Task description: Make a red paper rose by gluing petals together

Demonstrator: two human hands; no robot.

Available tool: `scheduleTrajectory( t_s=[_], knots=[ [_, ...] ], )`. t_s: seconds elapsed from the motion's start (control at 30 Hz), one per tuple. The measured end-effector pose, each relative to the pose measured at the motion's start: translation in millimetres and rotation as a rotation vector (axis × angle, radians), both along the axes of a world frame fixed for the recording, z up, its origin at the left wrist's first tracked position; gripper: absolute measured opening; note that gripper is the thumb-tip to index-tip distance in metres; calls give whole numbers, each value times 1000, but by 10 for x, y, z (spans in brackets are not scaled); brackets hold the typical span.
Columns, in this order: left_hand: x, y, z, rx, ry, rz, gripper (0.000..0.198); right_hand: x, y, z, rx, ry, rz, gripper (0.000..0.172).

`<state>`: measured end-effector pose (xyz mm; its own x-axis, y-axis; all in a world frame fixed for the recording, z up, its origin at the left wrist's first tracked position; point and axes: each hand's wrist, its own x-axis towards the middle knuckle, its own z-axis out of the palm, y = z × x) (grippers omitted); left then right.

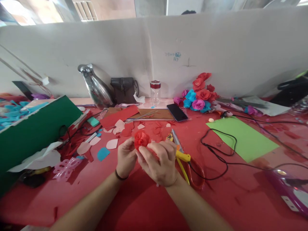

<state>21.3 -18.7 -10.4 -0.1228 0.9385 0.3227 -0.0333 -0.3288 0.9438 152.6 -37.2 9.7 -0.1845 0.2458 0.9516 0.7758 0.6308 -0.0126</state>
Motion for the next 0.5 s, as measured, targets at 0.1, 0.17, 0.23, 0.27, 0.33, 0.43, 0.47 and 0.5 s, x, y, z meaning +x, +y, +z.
scheduleTrajectory(
  t_s=[0.1,0.17,0.23,0.27,0.33,0.43,0.47,0.5],
  knots=[
    [-1,-11,-17,43,90,31,6,12,-16,-7,23,-9,-15,18],
    [1,-22,0,62,144,52,3,18,-27,-4,30,-37,-19,18],
    [3,-34,33,68,192,73,2,20,-31,2,35,-56,-22,18],
    [3,-39,50,69,214,85,4,19,-32,5,37,-62,-17,18],
    [3,-46,80,74,254,105,7,16,-28,9,35,-61,-5,18],
    [1,-47,96,96,292,128,9,12,-22,7,8,-51,6,16],
    [0,-45,95,97,294,131,9,11,-22,5,3,-50,14,17],
    [1,-42,92,93,289,130,8,11,-22,3,-1,-50,24,18]
  ],
)
